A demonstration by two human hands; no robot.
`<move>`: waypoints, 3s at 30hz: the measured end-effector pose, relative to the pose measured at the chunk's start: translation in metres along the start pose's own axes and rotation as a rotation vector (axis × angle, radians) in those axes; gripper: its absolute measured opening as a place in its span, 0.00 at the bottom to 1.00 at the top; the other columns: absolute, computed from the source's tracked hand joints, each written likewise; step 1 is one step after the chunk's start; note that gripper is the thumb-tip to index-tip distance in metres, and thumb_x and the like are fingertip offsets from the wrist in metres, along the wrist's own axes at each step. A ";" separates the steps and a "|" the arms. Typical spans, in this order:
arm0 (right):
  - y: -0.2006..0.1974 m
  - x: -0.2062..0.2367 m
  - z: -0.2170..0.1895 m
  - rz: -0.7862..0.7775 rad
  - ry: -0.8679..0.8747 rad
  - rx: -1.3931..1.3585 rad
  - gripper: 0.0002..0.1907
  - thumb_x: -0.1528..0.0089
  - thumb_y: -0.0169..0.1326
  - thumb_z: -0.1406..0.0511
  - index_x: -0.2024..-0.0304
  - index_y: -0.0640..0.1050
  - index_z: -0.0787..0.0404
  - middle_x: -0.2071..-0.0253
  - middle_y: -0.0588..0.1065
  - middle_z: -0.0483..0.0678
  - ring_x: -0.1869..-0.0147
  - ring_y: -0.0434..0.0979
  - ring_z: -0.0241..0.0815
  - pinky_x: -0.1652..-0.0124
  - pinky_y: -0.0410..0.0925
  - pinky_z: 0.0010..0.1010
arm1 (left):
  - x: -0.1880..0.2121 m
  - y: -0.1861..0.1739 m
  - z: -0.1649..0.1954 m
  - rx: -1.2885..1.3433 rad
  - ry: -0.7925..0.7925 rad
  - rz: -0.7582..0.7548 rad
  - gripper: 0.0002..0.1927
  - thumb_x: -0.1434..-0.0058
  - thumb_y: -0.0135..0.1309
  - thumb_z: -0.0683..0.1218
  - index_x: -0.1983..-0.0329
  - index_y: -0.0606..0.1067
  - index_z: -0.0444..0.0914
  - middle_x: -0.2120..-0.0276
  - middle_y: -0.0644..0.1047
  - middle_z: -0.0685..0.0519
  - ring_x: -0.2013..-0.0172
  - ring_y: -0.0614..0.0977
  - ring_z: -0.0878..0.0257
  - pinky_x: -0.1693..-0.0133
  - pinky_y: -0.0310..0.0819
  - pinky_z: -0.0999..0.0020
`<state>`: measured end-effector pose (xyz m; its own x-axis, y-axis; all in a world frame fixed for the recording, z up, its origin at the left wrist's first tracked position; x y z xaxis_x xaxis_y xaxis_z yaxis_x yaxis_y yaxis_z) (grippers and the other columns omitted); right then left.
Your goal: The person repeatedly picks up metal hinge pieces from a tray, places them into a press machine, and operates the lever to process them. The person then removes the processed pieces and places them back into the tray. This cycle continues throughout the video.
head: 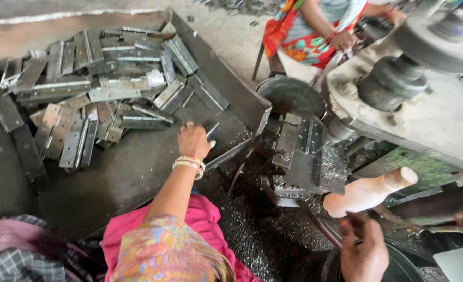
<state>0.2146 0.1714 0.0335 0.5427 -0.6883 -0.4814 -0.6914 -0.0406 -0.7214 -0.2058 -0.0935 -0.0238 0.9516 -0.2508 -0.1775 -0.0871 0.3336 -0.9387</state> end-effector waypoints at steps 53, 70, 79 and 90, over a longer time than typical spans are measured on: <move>-0.015 0.013 -0.043 -0.109 -0.183 0.192 0.09 0.39 0.56 0.59 0.69 0.75 0.56 0.70 0.73 0.46 0.62 0.77 0.48 0.62 0.67 0.40 | -0.019 0.030 -0.054 -0.313 0.093 0.069 0.28 0.35 0.47 0.66 0.34 0.74 0.55 0.31 0.70 0.63 0.28 0.64 0.48 0.40 0.64 0.35; -0.019 0.015 -0.045 -0.094 -0.181 0.207 0.07 0.39 0.56 0.60 0.68 0.76 0.56 0.69 0.73 0.46 0.62 0.77 0.47 0.63 0.67 0.39 | -0.008 0.019 -0.066 -0.602 0.109 0.284 0.17 0.29 0.52 0.65 0.58 0.83 0.52 0.54 0.81 0.57 0.46 0.76 0.56 0.42 0.70 0.52; -0.019 0.015 -0.045 -0.106 -0.185 0.200 0.08 0.39 0.56 0.60 0.69 0.75 0.56 0.70 0.72 0.46 0.63 0.77 0.47 0.63 0.67 0.40 | 0.000 0.009 -0.055 -0.446 0.144 0.312 0.18 0.38 0.54 0.64 0.49 0.82 0.58 0.49 0.82 0.59 0.42 0.76 0.50 0.40 0.68 0.45; -0.016 0.016 -0.044 -0.125 -0.191 0.198 0.08 0.38 0.55 0.60 0.68 0.75 0.56 0.69 0.72 0.47 0.63 0.76 0.48 0.63 0.67 0.40 | -0.004 -0.013 -0.051 -0.476 0.060 0.340 0.19 0.40 0.56 0.66 0.57 0.84 0.52 0.60 0.84 0.54 0.48 0.80 0.55 0.43 0.68 0.50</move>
<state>0.2128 0.1292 0.0595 0.7103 -0.5375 -0.4544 -0.5175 0.0388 -0.8548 -0.2232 -0.1430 -0.0262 0.8302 -0.2563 -0.4950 -0.5201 -0.0368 -0.8533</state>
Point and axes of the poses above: each hand's wrist, its own x-axis away from the middle knuckle, its own y-axis out of the palm, z = x × y, the point moved 8 cm from there along -x, towards the middle knuckle
